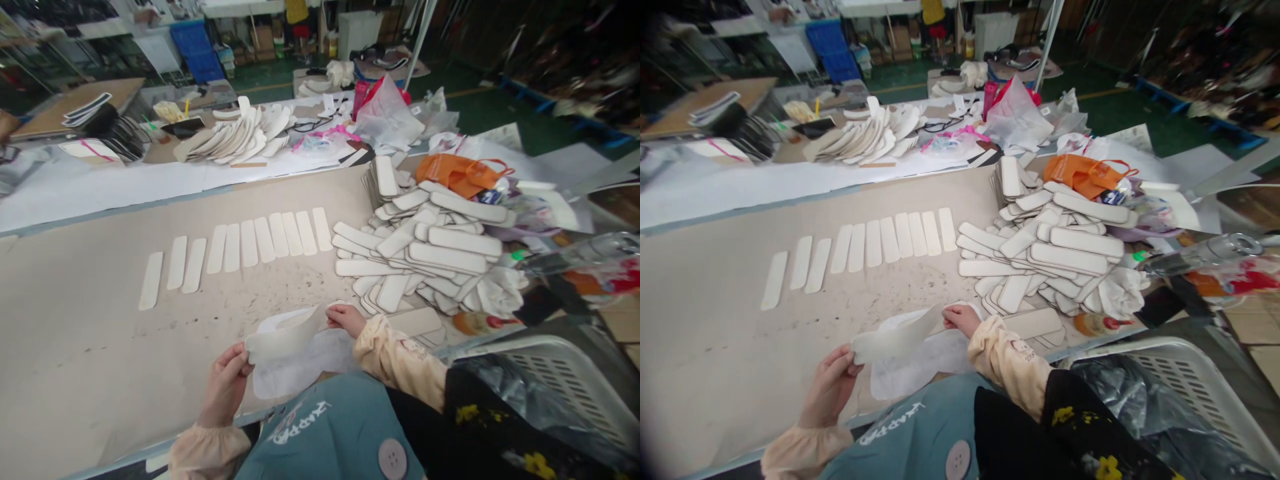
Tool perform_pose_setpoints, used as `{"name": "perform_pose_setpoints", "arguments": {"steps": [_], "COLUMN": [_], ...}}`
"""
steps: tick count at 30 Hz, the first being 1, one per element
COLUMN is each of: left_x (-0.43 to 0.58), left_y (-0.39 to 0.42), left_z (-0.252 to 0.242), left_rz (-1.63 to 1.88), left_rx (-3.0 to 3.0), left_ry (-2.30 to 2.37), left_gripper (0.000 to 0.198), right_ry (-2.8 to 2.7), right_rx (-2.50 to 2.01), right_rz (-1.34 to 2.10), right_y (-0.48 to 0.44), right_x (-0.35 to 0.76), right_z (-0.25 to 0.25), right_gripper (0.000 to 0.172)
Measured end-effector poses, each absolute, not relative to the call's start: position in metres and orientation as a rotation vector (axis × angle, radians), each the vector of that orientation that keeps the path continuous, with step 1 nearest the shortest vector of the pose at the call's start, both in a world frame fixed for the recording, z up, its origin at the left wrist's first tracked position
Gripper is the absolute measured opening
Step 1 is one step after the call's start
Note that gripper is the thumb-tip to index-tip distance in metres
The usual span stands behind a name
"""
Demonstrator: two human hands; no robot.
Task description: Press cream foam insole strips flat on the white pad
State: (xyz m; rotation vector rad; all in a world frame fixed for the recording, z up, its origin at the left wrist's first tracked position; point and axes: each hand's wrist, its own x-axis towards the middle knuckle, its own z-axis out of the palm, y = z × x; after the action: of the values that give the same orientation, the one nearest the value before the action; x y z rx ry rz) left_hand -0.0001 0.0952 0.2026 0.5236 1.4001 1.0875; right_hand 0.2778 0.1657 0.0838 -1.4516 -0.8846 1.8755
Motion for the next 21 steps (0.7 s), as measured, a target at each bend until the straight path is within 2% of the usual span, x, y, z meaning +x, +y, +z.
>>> {"name": "perform_pose_setpoints", "arguments": {"steps": [9,15,21], "left_x": [0.014,0.016,0.014], "left_y": [0.106,0.121,0.117], "left_z": [0.097,0.070,0.056], "left_rz": [0.865,0.731,0.612], "left_rx": [0.589,0.722,0.747], "left_ry": [1.625,1.802,1.824], "left_gripper": [0.028,0.038,0.039], "right_ry": [-1.040,-1.302,-1.413], "right_rx": [-2.019,-2.261,-2.337], "right_rz": [1.528,1.316,1.259], "right_y": [0.147,0.166,0.173], "right_x": [0.321,0.318,0.318], "right_z": [0.059,0.059,0.059], "right_gripper": [0.020,0.022,0.023]}}
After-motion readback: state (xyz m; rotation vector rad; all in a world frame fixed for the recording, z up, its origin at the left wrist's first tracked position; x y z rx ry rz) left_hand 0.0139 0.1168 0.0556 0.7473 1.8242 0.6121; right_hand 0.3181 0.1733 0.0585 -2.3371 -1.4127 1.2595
